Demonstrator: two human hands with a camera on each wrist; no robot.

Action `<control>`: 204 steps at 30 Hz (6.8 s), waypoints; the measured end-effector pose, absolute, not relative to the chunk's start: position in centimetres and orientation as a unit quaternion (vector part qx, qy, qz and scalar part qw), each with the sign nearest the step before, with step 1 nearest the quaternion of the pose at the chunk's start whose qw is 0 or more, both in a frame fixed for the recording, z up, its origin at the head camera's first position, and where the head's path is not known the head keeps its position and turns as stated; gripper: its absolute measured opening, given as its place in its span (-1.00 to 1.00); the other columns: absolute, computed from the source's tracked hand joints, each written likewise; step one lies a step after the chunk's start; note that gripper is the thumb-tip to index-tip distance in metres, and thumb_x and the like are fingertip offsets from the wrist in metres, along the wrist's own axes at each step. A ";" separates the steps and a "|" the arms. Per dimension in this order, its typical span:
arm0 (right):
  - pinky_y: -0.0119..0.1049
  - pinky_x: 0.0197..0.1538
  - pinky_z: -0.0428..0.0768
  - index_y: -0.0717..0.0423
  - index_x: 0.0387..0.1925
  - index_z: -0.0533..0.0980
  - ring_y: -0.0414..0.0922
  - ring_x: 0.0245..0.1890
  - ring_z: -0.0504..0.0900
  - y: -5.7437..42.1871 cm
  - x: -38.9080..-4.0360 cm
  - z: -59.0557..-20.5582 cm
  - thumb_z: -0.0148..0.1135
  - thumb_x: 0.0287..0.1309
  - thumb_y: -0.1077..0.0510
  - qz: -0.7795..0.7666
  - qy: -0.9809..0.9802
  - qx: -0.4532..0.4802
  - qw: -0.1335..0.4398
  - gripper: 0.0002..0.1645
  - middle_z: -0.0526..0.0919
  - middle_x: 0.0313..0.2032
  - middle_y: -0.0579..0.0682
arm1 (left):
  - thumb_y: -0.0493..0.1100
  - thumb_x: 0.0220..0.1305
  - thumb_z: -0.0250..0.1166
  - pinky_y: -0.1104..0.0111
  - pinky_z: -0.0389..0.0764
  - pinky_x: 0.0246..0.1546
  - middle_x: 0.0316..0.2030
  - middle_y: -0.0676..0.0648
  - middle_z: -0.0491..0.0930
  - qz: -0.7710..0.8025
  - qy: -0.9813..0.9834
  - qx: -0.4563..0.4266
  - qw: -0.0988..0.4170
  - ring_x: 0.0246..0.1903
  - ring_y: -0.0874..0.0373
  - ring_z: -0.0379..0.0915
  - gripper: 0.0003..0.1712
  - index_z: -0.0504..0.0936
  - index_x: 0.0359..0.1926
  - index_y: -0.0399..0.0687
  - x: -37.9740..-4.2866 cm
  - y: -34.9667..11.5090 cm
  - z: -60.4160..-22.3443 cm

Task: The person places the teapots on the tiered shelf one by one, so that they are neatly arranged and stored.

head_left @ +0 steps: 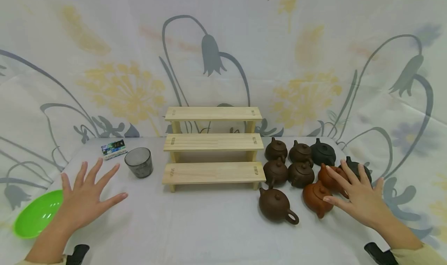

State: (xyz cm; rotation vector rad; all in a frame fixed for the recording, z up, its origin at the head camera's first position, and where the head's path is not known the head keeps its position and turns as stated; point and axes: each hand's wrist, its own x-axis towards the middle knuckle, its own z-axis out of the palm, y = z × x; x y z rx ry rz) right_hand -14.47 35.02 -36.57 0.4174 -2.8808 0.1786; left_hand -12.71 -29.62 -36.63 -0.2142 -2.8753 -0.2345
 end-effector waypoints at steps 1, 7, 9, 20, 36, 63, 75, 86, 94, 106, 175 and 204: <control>0.53 -0.12 -0.52 -0.30 0.45 -0.14 0.43 0.27 -0.45 35.0 -14.5 -36.6 0.18 0.07 -0.31 0.062 -0.981 0.143 0.112 0.04 -0.36 0.43 0.05 | 0.39 0.12 0.14 -0.21 -0.75 0.02 0.41 -0.28 -0.27 -0.081 -0.986 -0.074 0.124 0.32 -0.26 -0.68 -0.01 -0.09 0.46 0.28 -12.7 -29.6 -36.6; 0.53 -0.10 -0.52 -0.29 0.45 -0.13 0.40 0.29 -0.46 34.7 -14.3 -36.5 0.19 0.07 -0.29 0.074 -0.981 0.138 0.110 0.04 -0.32 0.44 0.08 | 0.38 0.11 0.16 -0.20 -0.76 0.02 0.42 -0.27 -0.26 -0.083 -0.985 -0.076 0.129 0.33 -0.26 -0.67 0.00 -0.08 0.46 0.27 -12.6 -29.6 -36.5; 0.52 -0.08 -0.51 -0.28 0.45 -0.11 0.39 0.29 -0.45 34.3 -14.1 -36.4 0.20 0.08 -0.28 0.088 -0.980 0.139 0.109 0.02 -0.29 0.43 0.12 | 0.37 0.11 0.16 -0.20 -0.76 0.02 0.42 -0.27 -0.25 -0.084 -0.985 -0.077 0.132 0.33 -0.26 -0.67 0.00 -0.07 0.46 0.26 -12.6 -29.5 -36.5; 0.47 0.01 -0.50 -0.10 0.43 0.04 0.39 0.31 -0.40 31.5 -12.8 -36.5 0.21 0.17 -0.03 0.204 -0.957 0.183 0.092 -0.13 -0.19 0.42 0.21 | 0.26 0.14 0.21 -0.27 -0.58 0.09 0.37 -0.37 -0.12 -0.155 -0.968 -0.104 0.167 0.33 -0.34 -0.50 -0.07 0.07 0.43 0.10 -13.0 -28.0 -36.1; 0.39 -0.02 0.21 0.12 0.33 0.22 0.30 0.27 0.06 27.6 -11.4 -36.8 0.29 0.11 -0.02 0.315 -0.931 0.184 0.012 -0.19 0.08 0.36 0.20 | -0.17 0.36 0.10 -0.10 0.06 0.18 0.36 -0.28 0.02 -0.442 -0.874 -0.119 0.162 0.31 -0.26 -0.09 -0.32 0.07 0.42 -0.14 -14.9 -24.7 -35.9; -0.45 -0.29 0.56 0.25 -0.18 0.56 -0.23 -0.31 0.61 26.6 -11.6 -38.8 0.41 -0.03 0.02 0.393 -0.905 0.151 -0.058 -0.55 0.59 -0.25 0.00 | -0.04 0.40 0.03 0.17 0.32 0.13 0.24 -0.22 0.28 -0.590 -0.801 0.042 0.092 0.17 -0.07 0.25 -0.44 0.27 0.31 -0.22 -22.0 -19.1 -36.2; -0.42 -0.36 0.56 0.27 -0.29 0.58 -0.30 -0.40 0.58 26.4 -12.0 -39.6 0.38 0.00 0.22 0.393 -0.902 0.175 -0.048 -0.77 0.62 -0.34 -0.01 | -0.06 0.44 -0.04 0.11 0.40 0.05 0.19 -0.30 0.30 -0.635 -0.768 0.030 0.077 0.10 -0.13 0.32 -0.46 0.19 0.35 -0.15 -24.2 -17.9 -37.0; -0.42 -0.37 0.57 0.29 -0.32 0.58 -0.28 -0.42 0.59 26.3 -12.0 -39.4 0.36 -0.03 0.32 0.398 -0.902 0.158 -0.054 -0.82 0.62 -0.37 0.02 | -0.04 0.44 -0.06 0.14 0.43 0.02 0.18 -0.24 0.33 -0.689 -0.722 0.044 0.043 -0.02 0.05 0.40 -0.45 0.15 0.39 -0.02 -24.6 -18.0 -37.3; -0.39 -0.37 0.58 0.35 -0.31 0.58 -0.27 -0.42 0.60 25.7 -11.6 -39.0 0.34 0.01 0.29 0.437 -0.879 0.166 -0.089 -0.80 0.62 -0.35 0.08 | -0.02 0.45 -0.08 0.11 0.41 0.04 0.16 -0.26 0.34 -0.685 -0.726 0.030 0.052 0.06 -0.08 0.34 -0.45 0.14 0.39 -0.03 -24.6 -17.9 -38.0; -0.40 -0.37 0.58 0.28 -0.30 0.60 -0.26 -0.43 0.59 23.2 -11.6 -35.8 0.34 0.03 0.25 0.424 -0.875 0.224 -0.075 -0.82 0.63 -0.37 -0.05 | 0.00 0.44 -0.06 0.06 0.39 0.05 0.20 -0.25 0.31 -0.680 -0.731 0.025 0.051 0.12 -0.11 0.31 -0.43 0.13 0.40 0.00 -24.6 -18.3 -38.3; -0.34 -0.35 0.57 0.33 -0.26 0.60 -0.04 -0.40 0.65 4.2 -30.3 -25.9 0.23 0.17 0.25 0.446 -0.865 0.202 0.110 -0.82 0.65 -0.34 0.16 | -0.03 0.44 -0.03 0.14 0.45 0.00 0.15 -0.23 0.39 -0.686 -0.724 0.023 0.071 0.06 -0.07 0.38 -0.48 0.22 0.37 0.06 -24.8 -17.9 -38.3; -0.34 -0.19 0.54 0.30 -0.16 0.60 -0.06 -0.21 0.59 1.5 -30.7 -28.4 0.37 0.03 0.23 0.549 -0.811 0.195 0.054 -0.69 0.63 -0.19 0.11 | -0.06 0.44 -0.03 0.09 0.42 0.02 0.13 -0.24 0.38 -0.690 -0.720 0.031 0.071 0.07 -0.09 0.37 -0.49 0.23 0.36 0.04 -25.0 -18.0 -38.4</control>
